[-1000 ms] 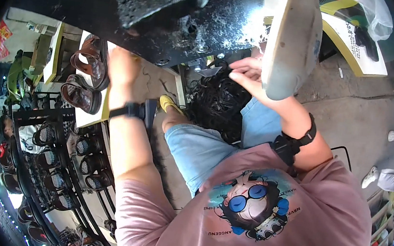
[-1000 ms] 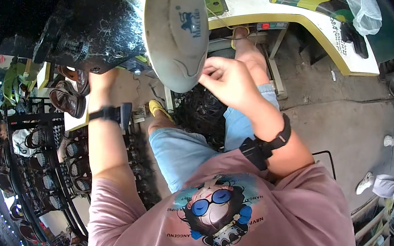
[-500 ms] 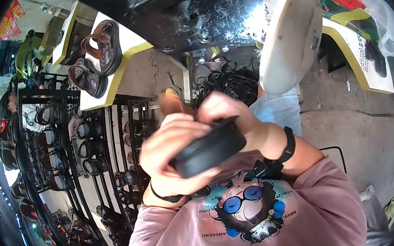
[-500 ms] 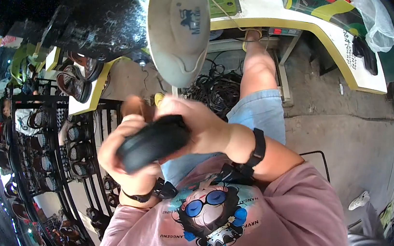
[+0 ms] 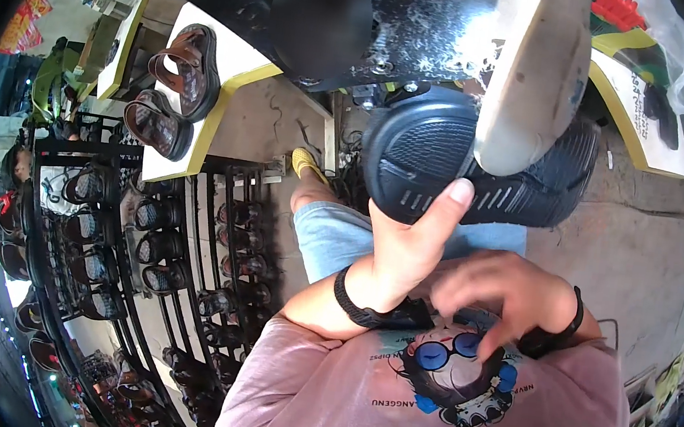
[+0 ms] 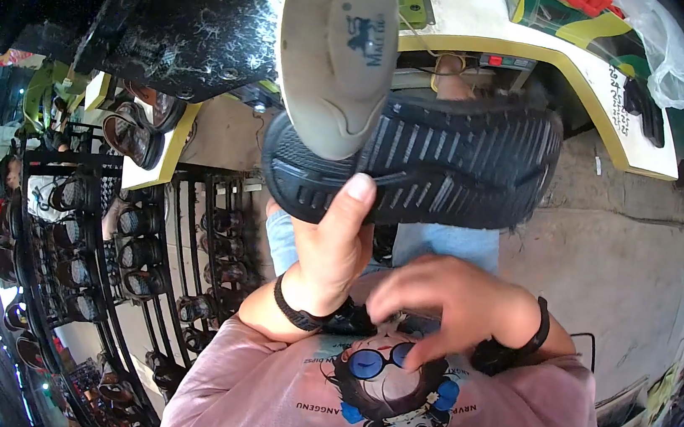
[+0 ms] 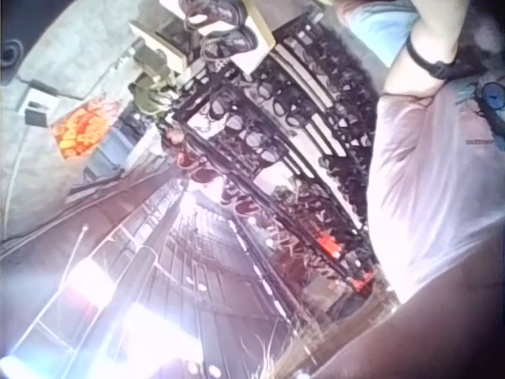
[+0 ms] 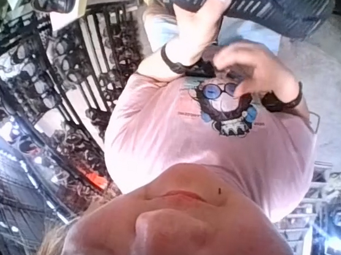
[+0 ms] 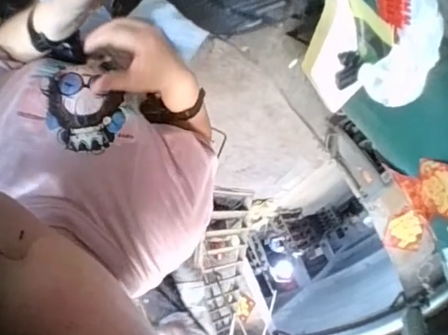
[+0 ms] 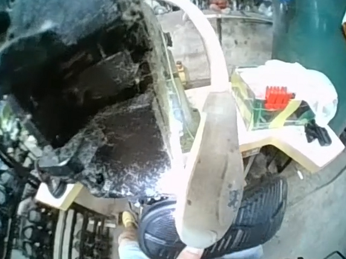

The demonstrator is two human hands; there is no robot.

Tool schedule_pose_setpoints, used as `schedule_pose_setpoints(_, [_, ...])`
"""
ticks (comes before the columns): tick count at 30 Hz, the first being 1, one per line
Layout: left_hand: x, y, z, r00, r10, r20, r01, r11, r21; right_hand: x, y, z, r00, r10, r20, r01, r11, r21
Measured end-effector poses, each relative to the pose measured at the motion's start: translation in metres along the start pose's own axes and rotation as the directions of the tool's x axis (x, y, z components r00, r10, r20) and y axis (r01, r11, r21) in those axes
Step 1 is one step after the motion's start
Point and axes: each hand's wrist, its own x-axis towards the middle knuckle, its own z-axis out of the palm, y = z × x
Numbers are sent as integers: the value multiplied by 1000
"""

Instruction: Trim and inspect soles of finished sandals, placing them onto storage racks.

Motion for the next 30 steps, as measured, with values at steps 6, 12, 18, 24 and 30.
schedule_pose_setpoints(6, [-2, -9, -14, 999, 18, -48, -21, 997, -73, -5, 47, -29, 579, 161, -799, 654, 493, 573])
schedule_pose_setpoints(12, [4, 2, -62, 994, -7, -113, -15, 981, -195, 13, 64, -29, 722, 168, -671, 437, 641, 631])
schedule_pose_setpoints(18, [22, 34, -115, 992, 36, -117, -69, 955, -288, 66, 48, 13, 784, 212, -583, 419, 512, 750])
schedule_pose_setpoints(24, [57, 109, -144, 959, 251, -128, -248, 968, 42, 110, 36, 43, 809, 296, -509, 381, 396, 836])
schedule_pose_setpoints(30, [63, 140, -86, 894, 152, 421, -446, 368, 816, 134, 28, 43, 827, 332, -453, 177, 612, 771])
